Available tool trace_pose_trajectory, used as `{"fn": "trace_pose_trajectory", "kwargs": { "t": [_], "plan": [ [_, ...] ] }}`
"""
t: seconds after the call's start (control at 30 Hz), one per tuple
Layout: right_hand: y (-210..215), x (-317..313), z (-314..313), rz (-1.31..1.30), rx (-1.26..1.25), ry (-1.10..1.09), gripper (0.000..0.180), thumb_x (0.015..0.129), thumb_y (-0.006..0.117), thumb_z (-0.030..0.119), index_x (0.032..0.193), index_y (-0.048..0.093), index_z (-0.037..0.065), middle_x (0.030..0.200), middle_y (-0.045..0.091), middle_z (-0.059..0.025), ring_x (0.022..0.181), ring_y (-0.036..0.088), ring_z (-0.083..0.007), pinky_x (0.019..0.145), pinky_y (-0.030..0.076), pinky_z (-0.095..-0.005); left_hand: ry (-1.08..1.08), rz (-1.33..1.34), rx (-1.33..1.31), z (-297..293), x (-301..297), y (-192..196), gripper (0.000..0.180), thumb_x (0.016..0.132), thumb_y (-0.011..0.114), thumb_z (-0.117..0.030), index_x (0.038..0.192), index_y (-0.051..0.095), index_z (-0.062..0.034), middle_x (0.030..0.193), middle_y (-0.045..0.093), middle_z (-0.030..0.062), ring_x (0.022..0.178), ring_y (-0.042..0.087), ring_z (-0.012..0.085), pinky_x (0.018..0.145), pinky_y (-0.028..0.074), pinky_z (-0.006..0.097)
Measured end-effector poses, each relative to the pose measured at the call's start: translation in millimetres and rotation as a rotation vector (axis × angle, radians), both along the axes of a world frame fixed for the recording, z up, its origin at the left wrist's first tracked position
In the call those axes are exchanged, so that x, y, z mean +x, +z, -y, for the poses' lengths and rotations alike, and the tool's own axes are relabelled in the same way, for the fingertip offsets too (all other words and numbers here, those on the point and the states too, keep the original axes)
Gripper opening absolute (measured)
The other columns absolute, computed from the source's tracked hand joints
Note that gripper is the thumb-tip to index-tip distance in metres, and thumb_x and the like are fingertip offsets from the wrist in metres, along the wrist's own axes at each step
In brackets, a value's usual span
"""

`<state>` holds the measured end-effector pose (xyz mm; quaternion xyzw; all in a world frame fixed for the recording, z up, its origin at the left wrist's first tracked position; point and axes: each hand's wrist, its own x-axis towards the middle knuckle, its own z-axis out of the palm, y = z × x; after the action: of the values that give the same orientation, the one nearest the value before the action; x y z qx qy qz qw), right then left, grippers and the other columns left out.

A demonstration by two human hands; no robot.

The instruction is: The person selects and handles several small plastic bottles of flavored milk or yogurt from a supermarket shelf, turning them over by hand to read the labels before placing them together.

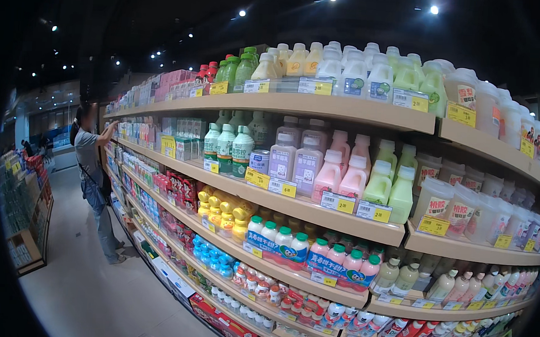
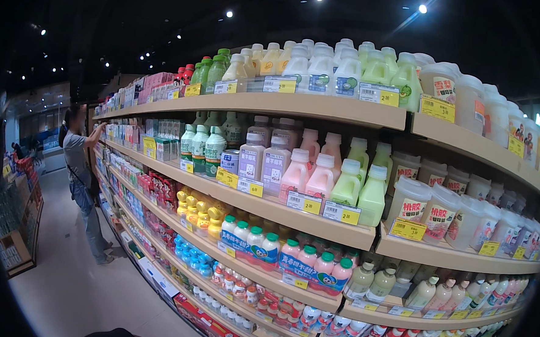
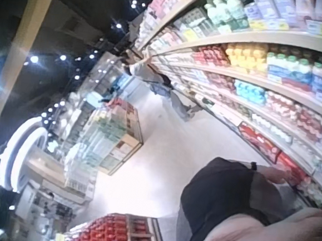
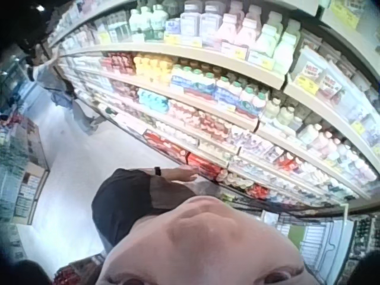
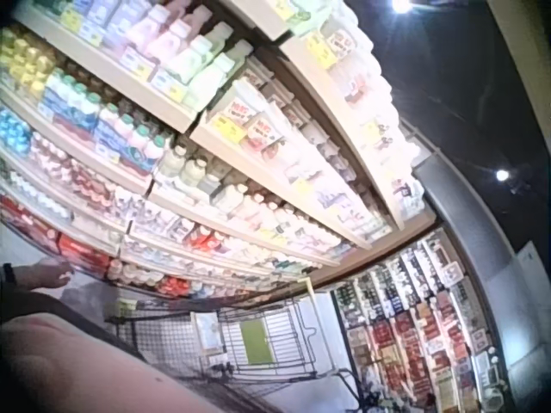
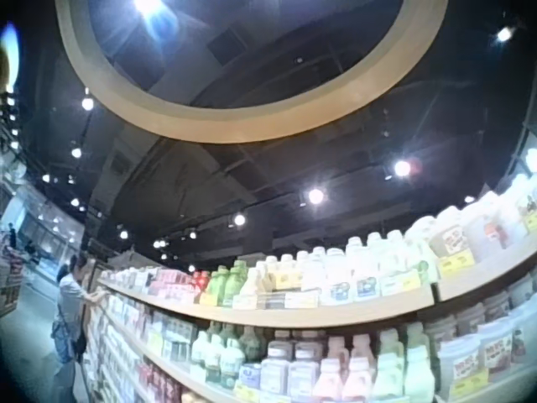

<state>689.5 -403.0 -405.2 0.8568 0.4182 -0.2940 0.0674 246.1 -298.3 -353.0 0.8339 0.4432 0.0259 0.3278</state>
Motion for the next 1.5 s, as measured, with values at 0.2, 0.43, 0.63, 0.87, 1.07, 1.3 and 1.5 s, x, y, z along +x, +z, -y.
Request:
{"fn": "trace_pose_trajectory", "kwargs": {
  "t": [0.2,0.43,0.63,0.87,1.07,1.3,1.5],
  "plan": [
    [77.3,-59.0,24.3,-0.08,0.062,-0.013,0.036,0.07,0.06,0.029,0.091,0.062,0.0,0.079,0.061,-0.015,0.074,0.058,-0.0211,0.063,0.044,-0.0333,-0.052,0.723,-0.346,-27.0,7.6,16.2,0.031,0.07,0.056,-0.018,0.1,0.053,-0.0111,0.089,0.05,0.01,0.088,0.049,0.0254,0.072,0.044,0.039],
    [171.6,-240.6,-53.5,-0.353,0.415,0.09,0.029,0.069,0.063,0.026,0.083,0.064,0.0,0.067,0.061,-0.0137,0.067,0.06,-0.0199,0.062,0.045,-0.0302,-0.604,0.25,0.893,-33.0,-21.8,90.6,0.063,0.071,0.051,-0.053,0.12,0.042,-0.015,0.125,0.039,0.0129,0.114,0.037,0.0263,0.094,0.025,0.045],
    [228.1,-394.2,-133.9,-0.537,0.498,0.347,0.038,0.072,0.057,0.039,0.08,0.062,0.002,0.064,0.061,-0.0122,0.059,0.058,-0.0195,0.057,0.046,-0.0316,0.111,1.213,-0.609,-73.7,-135.3,122.7,0.048,0.075,0.057,-0.03,0.116,0.046,-0.0091,0.119,0.044,0.0149,0.114,0.038,0.0291,0.088,0.036,0.043],
    [298.6,-452.5,-207.7,-1.162,0.29,0.478,0.031,0.089,0.039,0.029,0.081,0.055,0.003,0.07,0.051,0.0013,0.062,0.049,-0.008,0.053,0.044,-0.0197,0.094,0.92,0.73,-128.3,-243.5,201.8,0.055,0.056,0.073,-0.025,0.101,0.047,-0.0057,0.1,0.052,0.0125,0.089,0.053,0.0271,0.078,0.045,0.036],
    [405.0,-455.9,-236.0,-0.955,0.838,0.61,0.013,0.072,0.065,0.006,0.075,0.053,0.007,0.071,0.052,0.0011,0.053,0.05,-0.0067,0.047,0.041,-0.0211,0.144,1.582,-0.117,-165.9,-293.8,252.2,0.082,0.052,0.078,-0.024,0.118,0.034,-0.0037,0.104,0.05,0.0121,0.097,0.051,0.0233,0.083,0.043,0.038],
    [506.3,-478.5,-241.2,-0.529,1.096,0.495,0.024,0.068,0.066,0.023,0.08,0.054,0.005,0.074,0.055,-0.0062,0.053,0.051,-0.0098,0.046,0.042,-0.0235,-0.324,1.443,0.102,-183.4,-279.2,294.9,0.077,0.045,0.08,-0.019,0.11,0.04,-0.0047,0.11,0.045,0.0153,0.093,0.053,0.0229,0.079,0.044,0.034],
    [526.6,-480.2,-274.4,-0.309,1.113,1.408,0.031,0.063,0.066,0.023,0.086,0.056,0.005,0.076,0.057,-0.0109,0.071,0.056,-0.0231,0.062,0.044,-0.0306,-0.488,1.311,0.098,-181.7,-265.0,322.9,0.074,0.042,0.081,-0.029,0.104,0.046,-0.009,0.125,0.031,0.0198,0.112,0.037,0.0269,0.087,0.036,0.037]
  ]
}}
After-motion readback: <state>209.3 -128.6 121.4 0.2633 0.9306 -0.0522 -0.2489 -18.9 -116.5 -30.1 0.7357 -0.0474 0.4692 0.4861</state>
